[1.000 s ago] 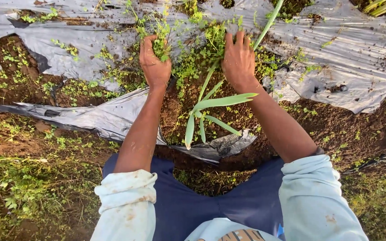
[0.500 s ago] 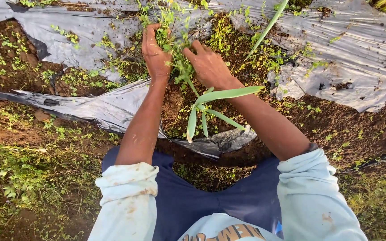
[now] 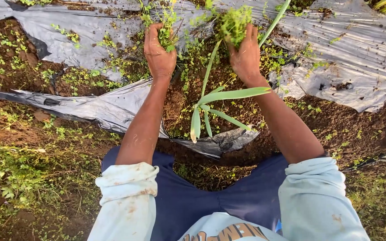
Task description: The person squats beside a crop row covered with plastic mulch and removes weeds by hand from around the base of young plants. They gather the pulled weeds into a bundle and continue clearing the area along the row.
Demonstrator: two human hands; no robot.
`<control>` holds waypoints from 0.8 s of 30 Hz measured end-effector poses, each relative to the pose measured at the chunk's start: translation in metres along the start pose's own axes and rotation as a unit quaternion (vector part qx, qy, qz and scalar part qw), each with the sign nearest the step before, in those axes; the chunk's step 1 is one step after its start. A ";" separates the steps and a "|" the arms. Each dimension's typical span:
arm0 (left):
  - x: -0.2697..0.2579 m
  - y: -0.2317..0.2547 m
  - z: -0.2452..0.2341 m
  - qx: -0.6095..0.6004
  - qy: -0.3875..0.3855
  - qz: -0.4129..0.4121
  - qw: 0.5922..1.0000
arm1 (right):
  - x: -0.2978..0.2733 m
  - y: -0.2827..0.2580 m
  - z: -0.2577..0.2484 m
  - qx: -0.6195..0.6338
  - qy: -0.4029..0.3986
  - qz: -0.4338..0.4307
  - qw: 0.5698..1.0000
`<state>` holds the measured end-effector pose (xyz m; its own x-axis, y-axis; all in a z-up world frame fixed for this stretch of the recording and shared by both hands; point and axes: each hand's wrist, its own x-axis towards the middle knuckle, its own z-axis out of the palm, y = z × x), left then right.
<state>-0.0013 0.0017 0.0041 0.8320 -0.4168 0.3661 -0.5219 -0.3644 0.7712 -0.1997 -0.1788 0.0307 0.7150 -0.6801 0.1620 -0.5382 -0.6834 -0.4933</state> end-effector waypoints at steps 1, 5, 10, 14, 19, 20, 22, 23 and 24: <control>-0.001 0.001 -0.002 0.001 0.002 0.000 1.000 | 0.000 -0.012 -0.004 0.001 0.000 -0.002 1.000; 0.000 0.001 0.000 0.003 0.000 -0.002 1.000 | 0.009 -0.036 -0.008 -0.085 -0.080 -0.050 0.992; 0.002 0.005 -0.003 -0.015 0.001 -0.001 1.000 | -0.009 -0.074 -0.036 -0.020 -0.231 -0.179 0.956; -0.001 0.000 0.000 -0.022 0.019 0.022 0.999 | 0.017 -0.061 -0.021 0.003 -0.027 -0.200 0.979; 0.000 0.007 -0.006 -0.031 0.012 0.021 0.999 | 0.090 -0.058 0.016 -0.108 0.026 -0.095 0.989; 0.001 0.008 -0.007 -0.043 0.009 0.023 0.999 | 0.105 -0.059 0.025 -0.132 -0.002 -0.069 0.989; -0.002 0.010 -0.008 -0.053 0.001 0.022 0.998 | 0.126 -0.057 0.045 -0.154 -0.034 -0.040 0.987; 0.000 0.012 -0.009 -0.059 -0.006 0.018 0.998 | 0.136 -0.056 0.053 -0.158 -0.018 -0.046 0.986; 0.001 0.013 -0.010 -0.065 -0.012 0.015 0.998 | 0.147 -0.056 0.062 -0.163 -0.001 -0.052 0.985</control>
<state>-0.0056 0.0046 0.0199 0.8110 -0.4460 0.3787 -0.5163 -0.2412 0.8217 -0.0372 -0.2241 0.0294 0.7745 -0.6019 0.1947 -0.5768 -0.7983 -0.1735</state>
